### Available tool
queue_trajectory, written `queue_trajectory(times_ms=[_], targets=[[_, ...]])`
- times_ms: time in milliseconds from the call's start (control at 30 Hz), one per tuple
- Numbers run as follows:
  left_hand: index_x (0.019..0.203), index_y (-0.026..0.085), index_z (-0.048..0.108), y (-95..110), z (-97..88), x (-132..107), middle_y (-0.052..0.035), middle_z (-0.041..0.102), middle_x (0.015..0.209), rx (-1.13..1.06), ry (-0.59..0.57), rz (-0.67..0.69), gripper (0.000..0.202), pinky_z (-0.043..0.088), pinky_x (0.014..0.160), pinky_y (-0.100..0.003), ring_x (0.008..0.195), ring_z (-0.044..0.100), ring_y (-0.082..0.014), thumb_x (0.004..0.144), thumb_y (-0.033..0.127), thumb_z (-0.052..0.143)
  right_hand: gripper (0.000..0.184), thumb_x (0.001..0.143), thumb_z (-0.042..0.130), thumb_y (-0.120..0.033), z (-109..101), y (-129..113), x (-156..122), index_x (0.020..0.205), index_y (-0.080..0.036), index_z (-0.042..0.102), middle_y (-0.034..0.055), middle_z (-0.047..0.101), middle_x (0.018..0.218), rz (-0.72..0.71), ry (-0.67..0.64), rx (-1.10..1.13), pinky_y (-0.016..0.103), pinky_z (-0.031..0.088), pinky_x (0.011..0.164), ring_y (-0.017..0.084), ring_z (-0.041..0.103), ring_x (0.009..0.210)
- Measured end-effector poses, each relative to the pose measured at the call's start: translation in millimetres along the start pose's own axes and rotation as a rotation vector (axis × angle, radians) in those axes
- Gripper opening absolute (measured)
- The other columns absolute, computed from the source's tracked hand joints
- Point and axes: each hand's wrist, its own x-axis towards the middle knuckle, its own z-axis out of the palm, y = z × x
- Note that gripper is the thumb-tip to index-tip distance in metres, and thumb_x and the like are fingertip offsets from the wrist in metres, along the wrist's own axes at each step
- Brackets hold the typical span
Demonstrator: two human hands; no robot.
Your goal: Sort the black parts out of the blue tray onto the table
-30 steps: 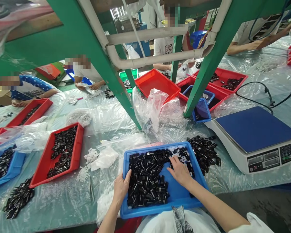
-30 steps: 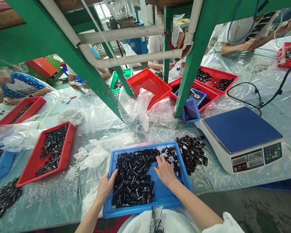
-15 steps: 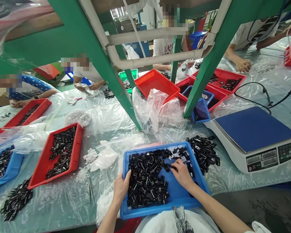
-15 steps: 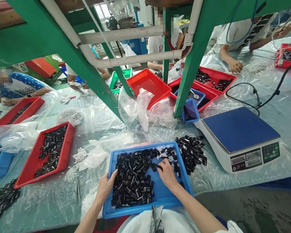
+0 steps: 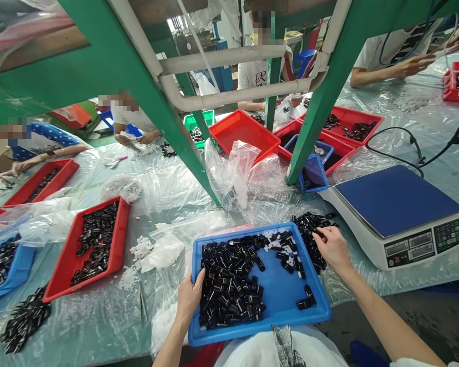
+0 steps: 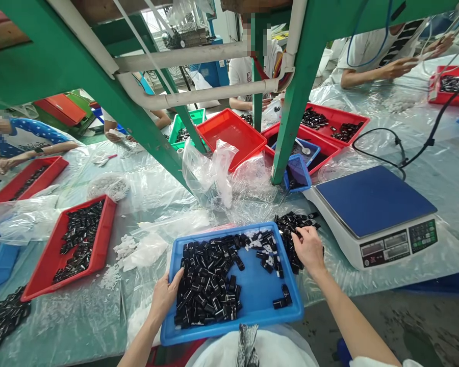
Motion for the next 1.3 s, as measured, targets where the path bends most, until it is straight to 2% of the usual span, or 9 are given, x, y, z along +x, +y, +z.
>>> queue_trajectory(times_ms=[200,300,400,567,700,933,1067,1200,1300], targets=[[0.069,0.019,0.060,1.3,-0.2,-2.2,-0.0087,0.068,0.068,0.015,0.020,0.017,0.041,0.046,0.066,-0.036,0.069,0.062,-0.0271,0.073,0.057,0.044,0.041,0.088,0.041,-0.039,4.9,-39.1,-23.2,0.116,-0.013,0.054,0.0169,0.053,0.107,-0.053,-0.046,-0.005,0.040,0.052,0.060,0.021,0.057,0.065],[0.066,0.020,0.057,2.0,-0.4,-2.7,-0.0071,0.066,0.064,0.022,0.025,0.020,0.041,0.045,0.064,-0.035,0.063,0.059,-0.0245,0.073,0.057,0.043,0.029,0.090,0.040,-0.029,22.7,-72.1,-46.9,0.111,-0.018,0.055,0.0124,0.057,0.101,-0.139,-0.251,0.117,0.036,0.054,0.061,0.019,0.059,0.064],[0.064,0.020,0.056,2.8,-0.6,-3.4,-0.0059,0.064,0.061,0.017,0.031,0.020,0.041,0.044,0.063,-0.034,0.060,0.056,-0.0224,0.072,0.058,0.042,0.025,0.089,0.044,-0.021,50.9,-101.3,-67.6,0.112,-0.018,0.053,0.0105,0.060,0.102,-0.239,-0.477,0.053,0.034,0.054,0.065,0.021,0.064,0.078],[0.061,0.021,0.052,0.5,0.1,-5.2,-0.0024,0.057,0.054,0.016,0.024,0.023,0.041,0.042,0.059,-0.032,0.055,0.052,-0.0196,0.072,0.059,0.041,0.024,0.087,0.050,-0.017,84.5,-128.0,-82.8,0.111,-0.013,0.052,0.0134,0.060,0.104,-0.234,-0.593,-0.180,0.032,0.053,0.060,0.025,0.066,0.083],[0.062,0.021,0.052,-4.0,1.7,-5.3,-0.0022,0.057,0.053,0.020,0.025,0.019,0.039,0.040,0.058,-0.031,0.053,0.051,-0.0189,0.074,0.056,0.040,0.019,0.088,0.048,-0.014,87.4,-128.3,-88.1,0.107,-0.013,0.052,0.0111,0.061,0.100,-0.216,-0.593,-0.161,0.032,0.053,0.059,0.024,0.066,0.079],[0.063,0.021,0.053,-5.8,0.2,-3.8,-0.0071,0.064,0.062,0.016,0.045,0.024,0.033,0.043,0.062,-0.034,0.061,0.057,-0.0230,0.072,0.051,0.040,0.022,0.084,0.050,-0.010,85.1,-116.7,-99.6,0.104,-0.017,0.052,0.0091,0.061,0.097,-0.203,-0.544,-0.051,0.034,0.054,0.070,0.025,0.062,0.091],[0.062,0.022,0.052,-4.3,-1.8,-4.5,-0.0074,0.064,0.061,0.022,0.042,0.012,0.034,0.044,0.062,-0.035,0.062,0.059,-0.0248,0.071,0.052,0.040,0.023,0.083,0.047,-0.013,83.5,-107.5,-100.6,0.103,-0.019,0.053,0.0080,0.060,0.091,-0.194,-0.499,0.097,0.035,0.053,0.065,0.023,0.062,0.080],[0.064,0.021,0.054,-4.6,-4.5,-6.2,-0.0071,0.065,0.063,0.008,0.028,0.009,0.036,0.044,0.063,-0.034,0.064,0.060,-0.0243,0.072,0.054,0.040,0.019,0.084,0.047,-0.025,58.6,-93.3,-83.6,0.101,-0.019,0.054,0.0051,0.060,0.082,-0.101,-0.388,0.304,0.033,0.051,0.063,0.020,0.060,0.069],[0.066,0.021,0.055,-7.5,-7.2,-7.0,-0.0058,0.064,0.061,0.015,0.017,-0.004,0.038,0.044,0.062,-0.033,0.063,0.058,-0.0233,0.072,0.054,0.040,0.028,0.085,0.048,-0.040,28.5,-70.6,-53.0,0.102,-0.018,0.055,0.0043,0.059,0.077,-0.013,-0.238,0.308,0.033,0.050,0.060,0.020,0.057,0.064]])
